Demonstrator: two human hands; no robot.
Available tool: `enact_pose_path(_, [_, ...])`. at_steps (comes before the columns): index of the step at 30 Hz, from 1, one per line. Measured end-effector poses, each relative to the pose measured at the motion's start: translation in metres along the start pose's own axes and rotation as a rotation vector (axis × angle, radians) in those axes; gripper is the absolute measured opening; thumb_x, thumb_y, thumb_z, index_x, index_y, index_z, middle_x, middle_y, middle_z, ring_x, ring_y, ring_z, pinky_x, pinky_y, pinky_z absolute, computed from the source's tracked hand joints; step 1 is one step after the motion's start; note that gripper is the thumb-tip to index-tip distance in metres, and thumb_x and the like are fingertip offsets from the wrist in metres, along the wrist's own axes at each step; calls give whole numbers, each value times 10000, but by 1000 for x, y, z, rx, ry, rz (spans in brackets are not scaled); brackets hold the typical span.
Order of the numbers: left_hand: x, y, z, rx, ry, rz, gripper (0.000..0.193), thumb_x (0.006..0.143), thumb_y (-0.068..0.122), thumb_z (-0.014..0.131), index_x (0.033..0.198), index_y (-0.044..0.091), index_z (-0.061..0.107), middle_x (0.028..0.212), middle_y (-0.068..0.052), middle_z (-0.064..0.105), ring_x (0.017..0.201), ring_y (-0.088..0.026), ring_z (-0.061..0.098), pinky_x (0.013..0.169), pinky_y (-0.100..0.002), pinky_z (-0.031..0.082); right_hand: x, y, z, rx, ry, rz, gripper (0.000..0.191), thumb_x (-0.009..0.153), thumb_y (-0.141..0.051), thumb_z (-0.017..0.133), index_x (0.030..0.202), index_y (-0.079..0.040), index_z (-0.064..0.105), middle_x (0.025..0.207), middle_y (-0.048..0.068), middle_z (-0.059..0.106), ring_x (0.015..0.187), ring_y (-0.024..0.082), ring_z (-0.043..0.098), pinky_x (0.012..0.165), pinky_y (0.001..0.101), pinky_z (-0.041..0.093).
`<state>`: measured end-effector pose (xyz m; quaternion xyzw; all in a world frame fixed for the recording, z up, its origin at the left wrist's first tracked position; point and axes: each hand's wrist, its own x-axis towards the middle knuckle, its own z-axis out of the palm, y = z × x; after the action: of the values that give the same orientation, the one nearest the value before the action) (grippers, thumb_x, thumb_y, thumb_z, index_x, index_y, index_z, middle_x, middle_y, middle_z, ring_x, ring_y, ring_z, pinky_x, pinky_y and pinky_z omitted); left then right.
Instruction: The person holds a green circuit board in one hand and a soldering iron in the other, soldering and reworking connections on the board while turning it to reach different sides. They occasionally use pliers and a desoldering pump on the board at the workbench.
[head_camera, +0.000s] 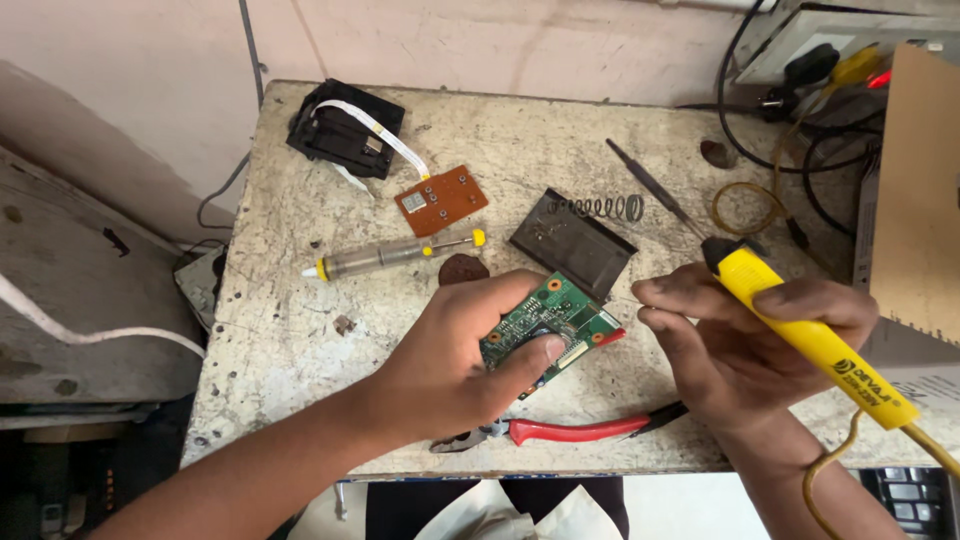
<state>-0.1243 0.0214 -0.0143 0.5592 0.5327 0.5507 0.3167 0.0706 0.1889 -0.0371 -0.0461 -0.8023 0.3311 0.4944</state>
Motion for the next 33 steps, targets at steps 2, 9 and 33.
enact_pose_path(2, [0,-3,0,117,34,128,310,1000,210,652,1229,4,621,971,-99,706,807,-135,684,717,-286,550,1,1,-1,-33,1,-15,581,955,65,721,1241,-100,243,968,224,736,899,252,781,805,344,668])
enact_pose_path(9, [-3,-7,0,589,108,462,234,931,143,735,1156,78,726,983,-68,671,858,-241,667,705,-369,529,3,3,-2,-78,20,-60,569,1008,11,736,1270,-114,247,920,193,747,852,221,777,809,321,659])
enact_pose_path(33, [-15,-14,-5,875,242,791,69,981,269,803,1047,261,783,1101,163,661,1050,-165,560,934,-451,332,-9,6,-8,245,-200,-56,570,858,9,749,1146,-116,274,872,196,757,846,299,812,822,476,660])
